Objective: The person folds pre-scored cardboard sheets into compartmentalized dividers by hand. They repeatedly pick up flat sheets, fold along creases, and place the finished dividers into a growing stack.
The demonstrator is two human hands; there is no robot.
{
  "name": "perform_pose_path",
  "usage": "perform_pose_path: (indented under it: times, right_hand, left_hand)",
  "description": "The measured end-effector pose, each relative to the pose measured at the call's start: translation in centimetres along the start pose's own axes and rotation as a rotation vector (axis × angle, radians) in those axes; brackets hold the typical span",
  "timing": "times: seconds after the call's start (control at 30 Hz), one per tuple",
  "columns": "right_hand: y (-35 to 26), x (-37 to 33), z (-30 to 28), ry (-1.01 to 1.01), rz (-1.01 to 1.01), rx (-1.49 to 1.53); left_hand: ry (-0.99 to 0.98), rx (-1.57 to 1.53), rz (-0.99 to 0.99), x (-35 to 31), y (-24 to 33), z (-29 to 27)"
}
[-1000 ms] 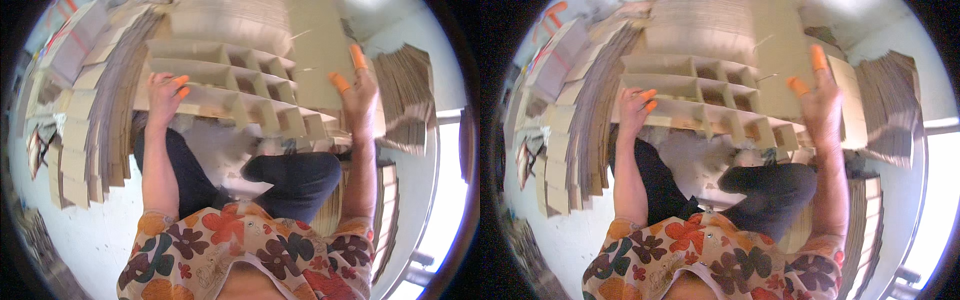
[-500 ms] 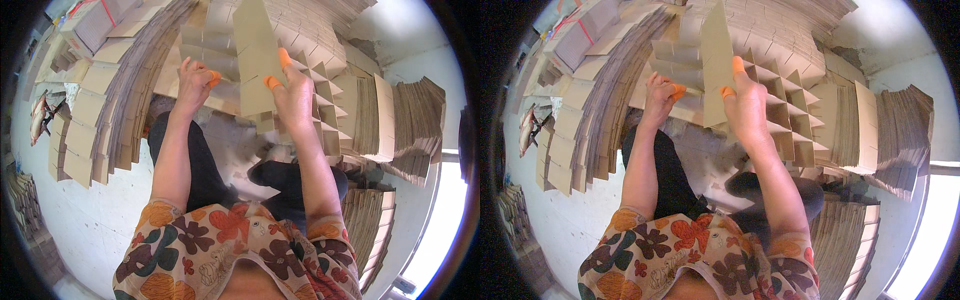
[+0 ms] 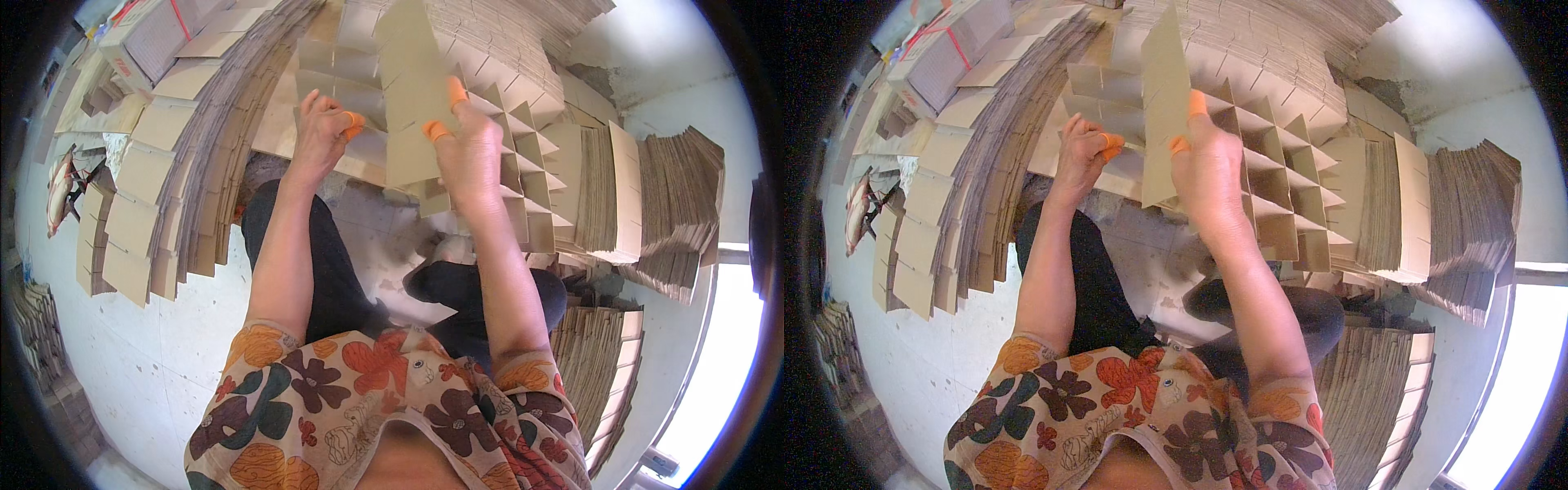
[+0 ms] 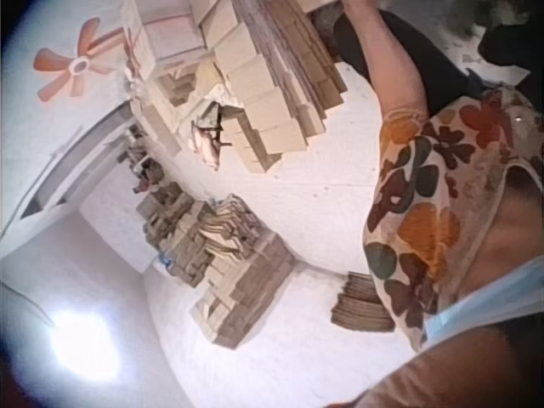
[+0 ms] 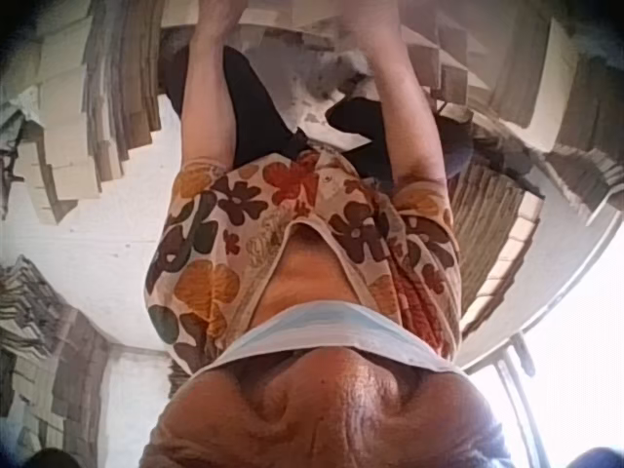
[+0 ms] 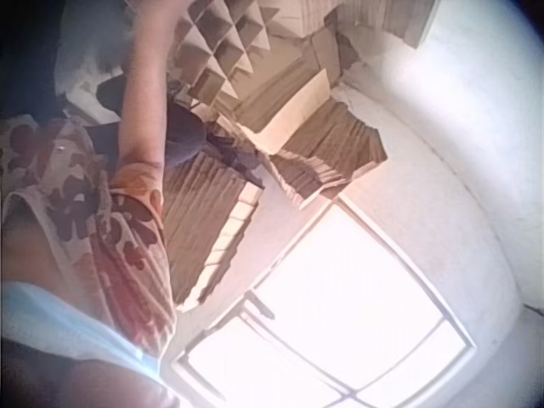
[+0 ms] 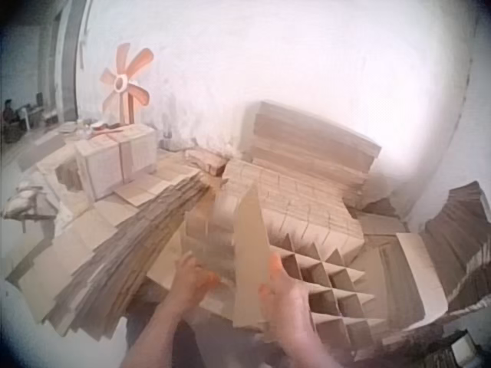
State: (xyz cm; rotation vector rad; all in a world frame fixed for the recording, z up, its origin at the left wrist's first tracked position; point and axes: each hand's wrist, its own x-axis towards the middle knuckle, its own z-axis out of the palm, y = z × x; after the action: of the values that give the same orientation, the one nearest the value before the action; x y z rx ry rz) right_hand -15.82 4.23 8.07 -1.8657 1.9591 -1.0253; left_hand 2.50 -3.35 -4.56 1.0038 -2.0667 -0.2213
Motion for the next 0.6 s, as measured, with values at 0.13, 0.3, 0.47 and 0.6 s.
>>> perform_pose_path:
  times: [0.13,0.3,0.47,0.6]
  right_hand:
    - [1.5,-0.4,2.3,-0.057,-0.016,-0.021]
    - [3.2,0.2,5.6,-0.109,-0.179,-0.024]
    - [4.1,-0.2,7.6,-0.485,-0.139,-0.275]
    - [2.6,0.0,3.8,-0.499,-0.012,-0.329]
  left_hand:
    - [0.001,0.032,0.018,-0.3,-0.5,0.4]
    - [-0.007,0.048,0.014,0.0,-0.8,0.6]
    - [0.041,0.015,0.026,0.4,-0.4,1.0]
    - [0.078,0.033,0.035,0.2,-0.5,0.9]
